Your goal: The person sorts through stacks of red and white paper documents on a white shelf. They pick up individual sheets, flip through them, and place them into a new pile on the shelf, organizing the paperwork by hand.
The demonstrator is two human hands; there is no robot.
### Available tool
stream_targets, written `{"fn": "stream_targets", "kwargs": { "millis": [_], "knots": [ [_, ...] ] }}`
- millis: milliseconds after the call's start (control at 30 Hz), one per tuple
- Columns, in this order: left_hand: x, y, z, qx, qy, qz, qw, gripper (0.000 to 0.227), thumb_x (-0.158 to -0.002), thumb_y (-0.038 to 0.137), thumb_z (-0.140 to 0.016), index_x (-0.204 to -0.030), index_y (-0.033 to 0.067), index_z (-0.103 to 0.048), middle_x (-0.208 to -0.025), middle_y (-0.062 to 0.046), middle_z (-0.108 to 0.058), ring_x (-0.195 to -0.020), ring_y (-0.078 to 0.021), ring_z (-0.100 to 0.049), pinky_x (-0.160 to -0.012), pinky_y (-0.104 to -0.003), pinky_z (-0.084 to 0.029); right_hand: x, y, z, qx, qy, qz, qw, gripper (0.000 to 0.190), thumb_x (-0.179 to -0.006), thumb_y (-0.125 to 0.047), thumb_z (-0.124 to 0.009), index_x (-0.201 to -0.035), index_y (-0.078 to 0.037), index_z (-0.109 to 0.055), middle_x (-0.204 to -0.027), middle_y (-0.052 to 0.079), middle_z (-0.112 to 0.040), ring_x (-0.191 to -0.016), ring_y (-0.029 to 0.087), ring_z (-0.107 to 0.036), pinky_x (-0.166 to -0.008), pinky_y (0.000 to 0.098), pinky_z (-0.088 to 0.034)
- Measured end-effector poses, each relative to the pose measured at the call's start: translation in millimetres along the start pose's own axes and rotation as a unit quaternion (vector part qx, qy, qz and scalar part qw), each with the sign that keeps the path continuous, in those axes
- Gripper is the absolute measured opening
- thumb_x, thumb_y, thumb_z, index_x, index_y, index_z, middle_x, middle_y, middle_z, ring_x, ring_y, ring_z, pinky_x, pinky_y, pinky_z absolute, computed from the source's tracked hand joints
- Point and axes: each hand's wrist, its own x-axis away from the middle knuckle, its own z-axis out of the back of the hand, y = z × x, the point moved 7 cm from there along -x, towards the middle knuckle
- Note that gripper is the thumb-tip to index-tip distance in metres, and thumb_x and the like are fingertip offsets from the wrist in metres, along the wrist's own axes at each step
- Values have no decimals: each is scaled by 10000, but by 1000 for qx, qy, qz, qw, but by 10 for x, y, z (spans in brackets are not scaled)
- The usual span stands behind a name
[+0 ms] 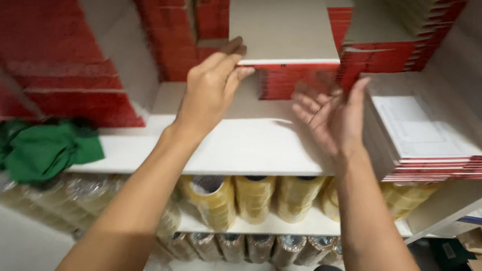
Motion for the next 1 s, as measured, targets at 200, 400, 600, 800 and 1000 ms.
{"fn": "stream_targets", "kwargs": {
  "millis": [200,400,600,800,1000],
  "knots": [
    [871,-54,432,1,-27,5,1000,309,-1001,74,-684,-1303,8,-682,-1415,-197,-626,-1273,-329,-630,-1073,-402,-538,-128,421,-250,102,-25,38,994,397,-853,-329,-680,-1124,-49,-606,-989,148,-753,-867,292,-781,-743,448,-675],
    [1894,-319,573,-18,-65,35,997,332,-967,57,-685,-1293,-6,-671,-1453,-181,-611,-1253,-323,-640,-1033,-385,-560,-182,1388,-21,242,-14,3,970,749,-841,60,-727,-1502,21,-379,-1127,227,-702,-924,356,-752,-737,490,-640],
    [2394,-438,716,-39,-69,76,994,341,-960,66,-668,-1292,-10,-675,-1393,-180,-653,-1191,-322,-677,-986,-383,-590,57,1622,-502,303,-41,-30,952,754,-774,49,-726,-1490,-37,-504,-1059,181,-718,-870,313,-761,-733,453,-654],
    [2357,-463,843,-208,-84,3,974,289,-980,197,-674,-1244,86,-715,-1258,-66,-681,-1068,-231,-689,-880,-350,-566,400,1355,-871,517,-43,-25,855,744,-825,-199,-759,-1504,-5,-524,-1266,281,-683,-1226,421,-651,-990,522,-544],
    [2409,-492,909,-296,-157,9,942,284,-1002,302,-628,-1259,206,-702,-1119,-11,-644,-984,-183,-619,-804,-330,-461,267,1481,-605,656,-42,33,753,687,-885,-338,-717,-1453,19,-567,-1267,270,-673,-1235,450,-640,-1012,536,-538]
  ]
}}
